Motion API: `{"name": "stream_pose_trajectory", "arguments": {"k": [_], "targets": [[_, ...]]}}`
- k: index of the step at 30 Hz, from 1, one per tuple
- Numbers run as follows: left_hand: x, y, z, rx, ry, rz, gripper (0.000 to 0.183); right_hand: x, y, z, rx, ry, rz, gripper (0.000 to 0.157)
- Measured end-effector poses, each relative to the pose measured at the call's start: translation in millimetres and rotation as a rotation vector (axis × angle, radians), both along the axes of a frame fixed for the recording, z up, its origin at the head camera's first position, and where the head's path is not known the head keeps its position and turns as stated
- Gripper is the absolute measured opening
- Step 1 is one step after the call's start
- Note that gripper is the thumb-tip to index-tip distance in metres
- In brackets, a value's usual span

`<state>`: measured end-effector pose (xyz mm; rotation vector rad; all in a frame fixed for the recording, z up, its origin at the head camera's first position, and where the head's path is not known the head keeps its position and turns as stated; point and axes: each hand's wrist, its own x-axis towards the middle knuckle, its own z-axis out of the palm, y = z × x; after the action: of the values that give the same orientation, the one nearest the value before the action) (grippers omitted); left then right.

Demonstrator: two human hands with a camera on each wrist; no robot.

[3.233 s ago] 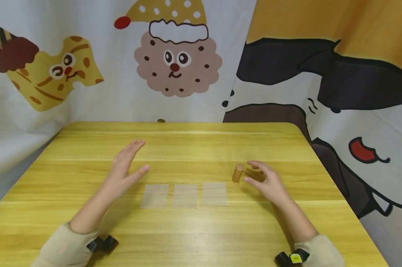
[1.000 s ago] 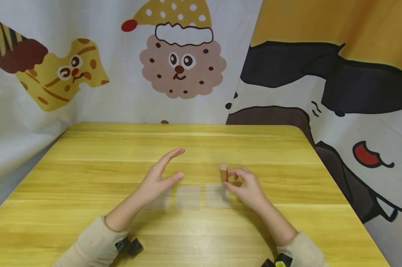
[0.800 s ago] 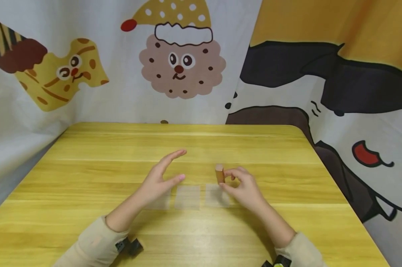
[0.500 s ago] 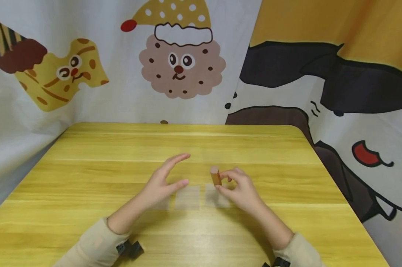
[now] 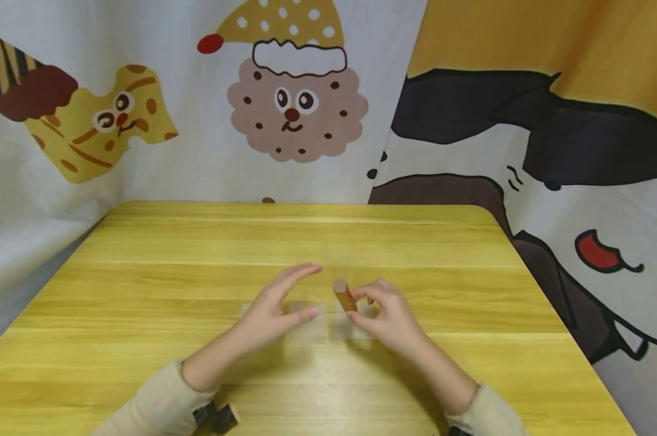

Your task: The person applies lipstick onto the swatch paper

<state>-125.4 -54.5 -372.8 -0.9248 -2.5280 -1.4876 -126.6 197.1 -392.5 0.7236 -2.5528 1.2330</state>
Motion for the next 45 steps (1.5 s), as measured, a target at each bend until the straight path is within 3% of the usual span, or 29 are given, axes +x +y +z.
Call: {"name": "stream_pose_trajectory", "arguments": {"k": [10, 28, 45], "targets": [[3.9, 7, -5.0, 0.017, 0.030, -0.051, 0.061, 3.6, -4, -3.2, 0.026, 0.045, 0.068, 0.029], [3.4, 12, -14.2, 0.031, 0.069, -0.062, 0.040, 6.1, -8, -9.2, 0.042, 0.094, 0.157, 0.031], [2.9, 7, -7.7, 0.054, 0.089, -0.055, 0.032, 6.9, -8, -6.4, 0.018, 0.141, 0.170, 0.029]]}}
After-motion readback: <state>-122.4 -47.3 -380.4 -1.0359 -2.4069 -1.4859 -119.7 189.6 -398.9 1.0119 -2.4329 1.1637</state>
